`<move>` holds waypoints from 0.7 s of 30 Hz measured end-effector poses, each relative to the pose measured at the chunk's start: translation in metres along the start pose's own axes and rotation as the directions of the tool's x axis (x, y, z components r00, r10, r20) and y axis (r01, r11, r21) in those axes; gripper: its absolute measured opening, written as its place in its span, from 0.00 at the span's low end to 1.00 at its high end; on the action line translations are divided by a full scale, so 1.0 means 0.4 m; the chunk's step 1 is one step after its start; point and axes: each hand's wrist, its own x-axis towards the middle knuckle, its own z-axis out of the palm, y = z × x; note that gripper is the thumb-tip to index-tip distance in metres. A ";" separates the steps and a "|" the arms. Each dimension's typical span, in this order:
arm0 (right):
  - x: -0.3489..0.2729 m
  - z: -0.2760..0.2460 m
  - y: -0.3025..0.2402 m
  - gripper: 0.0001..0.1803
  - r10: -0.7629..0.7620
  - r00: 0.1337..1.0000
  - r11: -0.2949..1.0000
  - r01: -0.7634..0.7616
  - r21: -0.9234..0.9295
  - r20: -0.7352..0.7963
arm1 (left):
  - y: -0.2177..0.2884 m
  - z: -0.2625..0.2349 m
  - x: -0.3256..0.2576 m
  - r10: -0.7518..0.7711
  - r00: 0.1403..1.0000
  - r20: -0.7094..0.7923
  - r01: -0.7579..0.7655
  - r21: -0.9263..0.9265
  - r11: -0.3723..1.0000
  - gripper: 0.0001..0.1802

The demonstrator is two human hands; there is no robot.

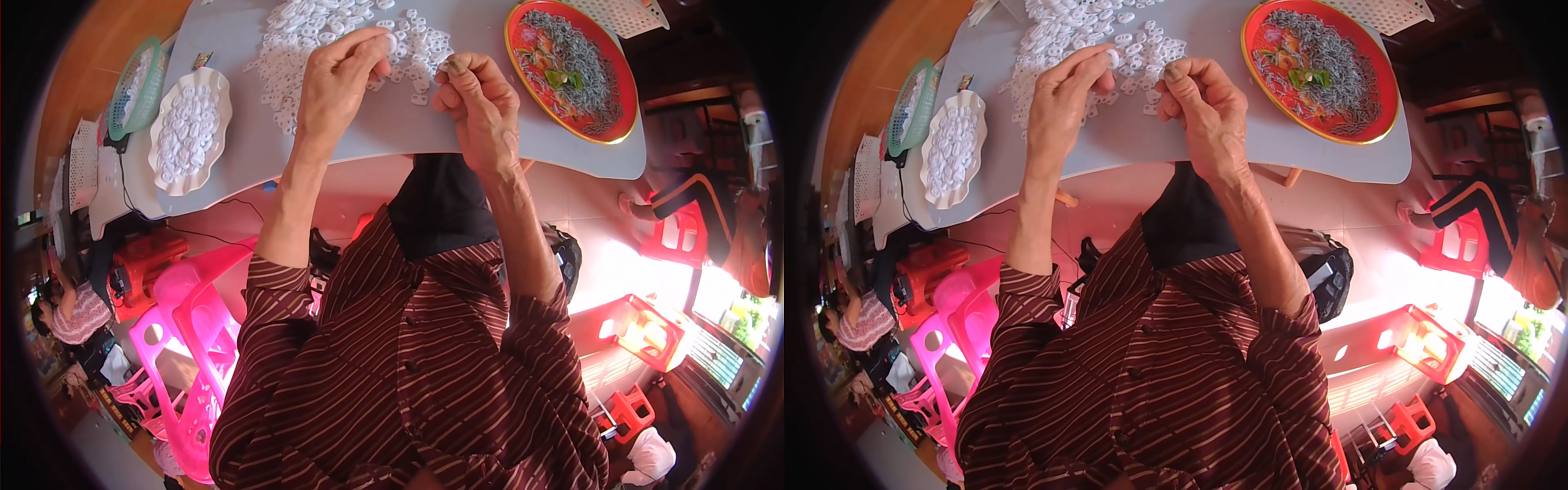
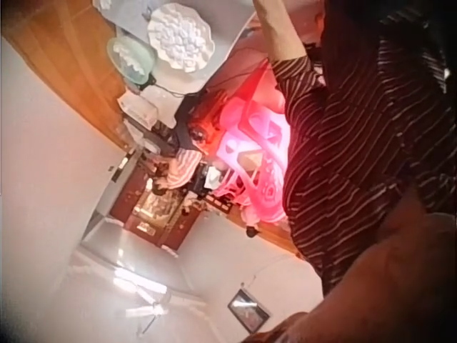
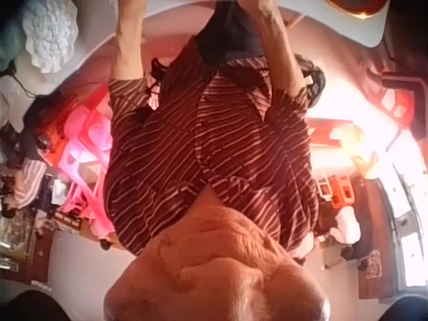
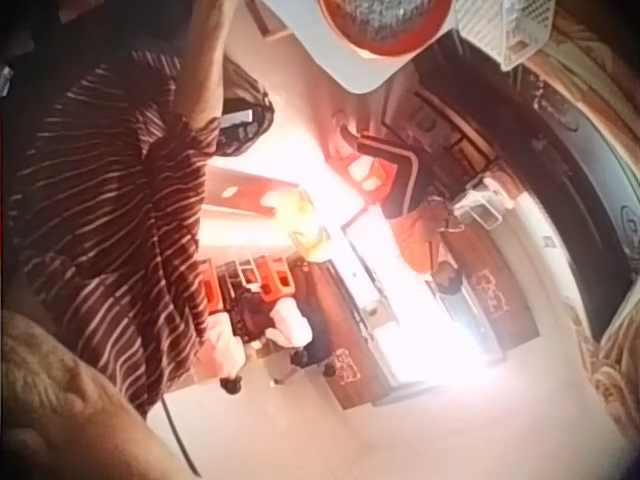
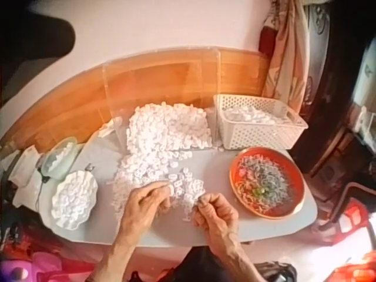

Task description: Manually assembling small white circular plastic parts on a table.

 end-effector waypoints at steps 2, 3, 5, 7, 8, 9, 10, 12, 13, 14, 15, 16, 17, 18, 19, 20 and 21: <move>-0.002 0.008 -0.003 0.07 0.003 1.000 1.000 -0.003 0.009 0.004 | -0.011 -0.004 -0.014 -0.008 0.996 0.090 0.027 -0.221 0.975 0.12; -0.003 0.011 -0.004 0.07 0.003 1.000 1.000 -0.004 0.021 0.006 | -0.015 -0.005 -0.020 0.007 0.984 0.181 0.072 -0.425 0.902 0.13; -0.002 0.009 -0.001 0.07 0.001 1.000 1.000 -0.001 0.012 0.014 | -0.012 0.006 -0.032 -0.009 0.979 0.204 0.111 -0.494 0.862 0.13; -0.002 0.008 0.000 0.07 -0.002 1.000 1.000 0.002 0.005 0.022 | -0.010 0.017 -0.042 -0.022 0.973 0.229 0.150 -0.557 0.817 0.13; -0.002 0.009 0.000 0.07 0.001 1.000 1.000 -0.001 0.003 0.029 | -0.009 0.021 -0.046 -0.050 0.972 0.230 0.177 -0.575 0.798 0.13; -0.002 0.009 -0.001 0.07 0.004 0.999 1.000 -0.004 0.001 0.036 | -0.009 0.024 -0.049 -0.079 0.970 0.231 0.205 -0.593 0.779 0.13; -0.002 0.009 -0.001 0.07 0.005 0.999 1.000 -0.005 -0.002 0.033 | -0.014 0.025 -0.049 -0.080 0.969 0.234 0.208 -0.595 0.777 0.13; -0.002 0.009 -0.003 0.06 -0.010 0.999 1.000 0.009 0.027 0.053 | -0.025 0.027 -0.050 -0.087 0.966 0.242 0.226 -0.636 0.738 0.13; -0.002 0.009 -0.003 0.06 -0.009 0.999 1.000 0.008 0.026 0.050 | -0.022 0.032 -0.052 -0.089 0.966 0.244 0.229 -0.636 0.737 0.13; -0.002 0.009 -0.003 0.06 -0.009 0.998 1.000 0.009 0.014 0.057 | -0.015 0.040 -0.056 -0.095 0.974 0.204 0.203 -0.612 0.764 0.12; -0.002 0.008 -0.002 0.06 -0.009 0.998 1.000 0.009 0.002 0.063 | -0.012 0.046 -0.058 -0.099 0.982 0.163 0.177 -0.585 0.791 0.11; -0.002 0.006 -0.001 0.06 -0.007 0.998 1.000 0.007 0.002 0.063 | -0.014 0.048 -0.060 -0.101 0.981 0.163 0.179 -0.585 0.791 0.11; 0.000 0.004 0.001 0.07 -0.012 0.997 1.000 0.011 0.014 0.079 | -0.017 0.050 -0.062 -0.015 0.993 0.118 0.071 -0.484 0.872 0.10; 0.001 0.003 0.002 0.07 -0.016 0.995 1.000 0.014 0.027 0.096 | -0.019 0.051 -0.064 0.076 0.994 0.084 -0.040 -0.369 0.928 0.09; 0.002 0.002 0.004 0.07 -0.017 0.996 1.000 0.015 0.025 0.092 | -0.011 0.055 -0.066 0.076 0.993 0.088 -0.038 -0.371 0.928 0.09; 0.002 0.003 0.007 0.07 -0.038 0.997 0.998 0.035 0.044 0.070 | 0.004 0.059 -0.070 0.125 0.992 0.031 -0.118 -0.158 0.980 0.08; 0.003 0.002 0.009 0.07 -0.059 0.997 0.997 0.056 0.062 0.048 | 0.013 0.062 -0.072 0.185 0.983 -0.014 -0.184 0.065 0.981 0.06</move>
